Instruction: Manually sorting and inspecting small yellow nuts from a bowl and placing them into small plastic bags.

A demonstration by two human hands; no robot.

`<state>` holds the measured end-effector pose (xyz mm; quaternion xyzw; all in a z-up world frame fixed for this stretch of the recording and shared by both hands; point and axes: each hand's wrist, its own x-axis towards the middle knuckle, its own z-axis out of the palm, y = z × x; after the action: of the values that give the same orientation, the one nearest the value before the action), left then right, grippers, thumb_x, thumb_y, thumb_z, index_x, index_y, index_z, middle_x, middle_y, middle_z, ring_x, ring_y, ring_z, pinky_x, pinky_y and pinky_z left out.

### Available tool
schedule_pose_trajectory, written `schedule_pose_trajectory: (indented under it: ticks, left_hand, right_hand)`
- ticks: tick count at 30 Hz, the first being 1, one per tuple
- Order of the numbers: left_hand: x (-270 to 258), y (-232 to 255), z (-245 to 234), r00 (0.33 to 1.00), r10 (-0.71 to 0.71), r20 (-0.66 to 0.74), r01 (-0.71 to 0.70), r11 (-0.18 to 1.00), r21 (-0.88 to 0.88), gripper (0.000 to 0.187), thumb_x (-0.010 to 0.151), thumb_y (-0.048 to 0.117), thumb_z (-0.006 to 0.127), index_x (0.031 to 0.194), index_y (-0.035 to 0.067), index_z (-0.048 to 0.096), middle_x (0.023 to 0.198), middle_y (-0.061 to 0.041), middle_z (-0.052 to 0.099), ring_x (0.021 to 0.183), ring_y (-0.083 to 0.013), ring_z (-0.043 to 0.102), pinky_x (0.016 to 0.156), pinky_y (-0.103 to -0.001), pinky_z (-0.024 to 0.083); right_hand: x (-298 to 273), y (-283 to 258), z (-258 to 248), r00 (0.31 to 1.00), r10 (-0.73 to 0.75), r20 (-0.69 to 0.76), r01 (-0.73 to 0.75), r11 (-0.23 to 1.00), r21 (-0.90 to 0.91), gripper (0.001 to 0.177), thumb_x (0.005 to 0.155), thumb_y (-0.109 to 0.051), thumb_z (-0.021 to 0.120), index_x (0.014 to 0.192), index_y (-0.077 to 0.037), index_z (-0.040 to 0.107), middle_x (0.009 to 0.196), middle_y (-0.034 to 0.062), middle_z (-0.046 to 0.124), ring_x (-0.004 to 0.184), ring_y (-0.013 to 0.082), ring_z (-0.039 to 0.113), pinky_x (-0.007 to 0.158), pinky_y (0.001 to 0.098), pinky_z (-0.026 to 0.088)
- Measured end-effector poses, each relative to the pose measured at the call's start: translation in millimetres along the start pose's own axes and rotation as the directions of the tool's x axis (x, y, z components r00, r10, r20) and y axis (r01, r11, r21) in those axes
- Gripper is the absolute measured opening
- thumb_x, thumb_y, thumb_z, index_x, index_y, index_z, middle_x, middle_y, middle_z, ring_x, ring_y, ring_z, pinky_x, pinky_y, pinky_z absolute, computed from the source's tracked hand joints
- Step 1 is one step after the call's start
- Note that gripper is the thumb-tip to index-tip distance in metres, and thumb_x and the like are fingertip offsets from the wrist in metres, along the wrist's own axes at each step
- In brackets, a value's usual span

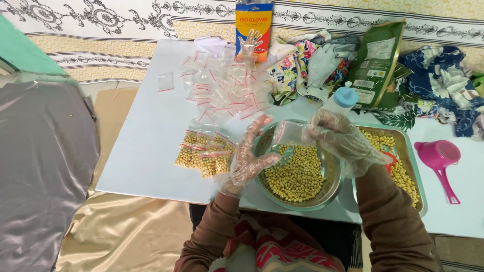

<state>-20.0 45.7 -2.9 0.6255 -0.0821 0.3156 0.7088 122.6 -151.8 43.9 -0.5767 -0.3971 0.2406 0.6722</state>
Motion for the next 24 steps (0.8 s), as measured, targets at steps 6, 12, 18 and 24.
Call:
schedule_pose_trajectory:
  ticks: [6,12,18,24]
  left_hand:
    - [4,22,28,0.946,0.123,0.298,-0.106,0.992,-0.073,0.096,0.071,0.051,0.089,0.148,0.008,0.052,0.148,-0.016,0.054,0.143,-0.0332,0.045,0.121,-0.051,0.034]
    - [0,31,30,0.912,0.089,0.400,-0.078,0.996,-0.044,0.085,0.064,0.043,0.093,0.138,0.012,0.064,0.143,-0.015,0.061,0.142,-0.0321,0.049,0.122,-0.050,0.034]
    - [-4,89,31,0.880,-0.129,0.458,0.209,0.969,-0.129,0.057,0.085,0.016,0.076,0.138,0.001,0.064,0.146,-0.009,0.062,0.147,-0.0167,0.043,0.130,-0.020,0.020]
    - [-15,41,16,0.904,-0.187,0.384,0.216,0.976,-0.033,0.059,0.067,0.000,0.087,0.122,0.015,0.069,0.124,-0.001,0.071,0.118,-0.0159,0.064,0.110,-0.031,0.050]
  right_hand:
    - [-32,46,7,0.996,-0.088,-0.013,0.087,0.939,0.333,0.011,0.098,-0.002,0.056,0.104,0.005,0.063,0.094,0.0164,0.070,0.086,0.0165,0.066,0.072,0.0272,0.049]
    - [-49,60,30,0.990,-0.124,-0.065,0.139,0.843,0.519,0.027,0.093,0.007,0.056,0.120,0.001,0.057,0.110,0.0179,0.070,0.097,0.0226,0.070,0.078,0.0310,0.056]
    - [-50,40,51,0.991,-0.128,-0.049,0.136,0.871,0.473,0.026,0.094,0.003,0.059,0.120,0.003,0.059,0.106,0.0158,0.070,0.095,0.0195,0.070,0.076,0.0281,0.056]
    - [-47,20,62,0.993,-0.120,-0.016,0.116,0.905,0.409,0.026,0.095,-0.001,0.062,0.120,0.005,0.061,0.101,0.0133,0.069,0.093,0.0158,0.070,0.074,0.0246,0.057]
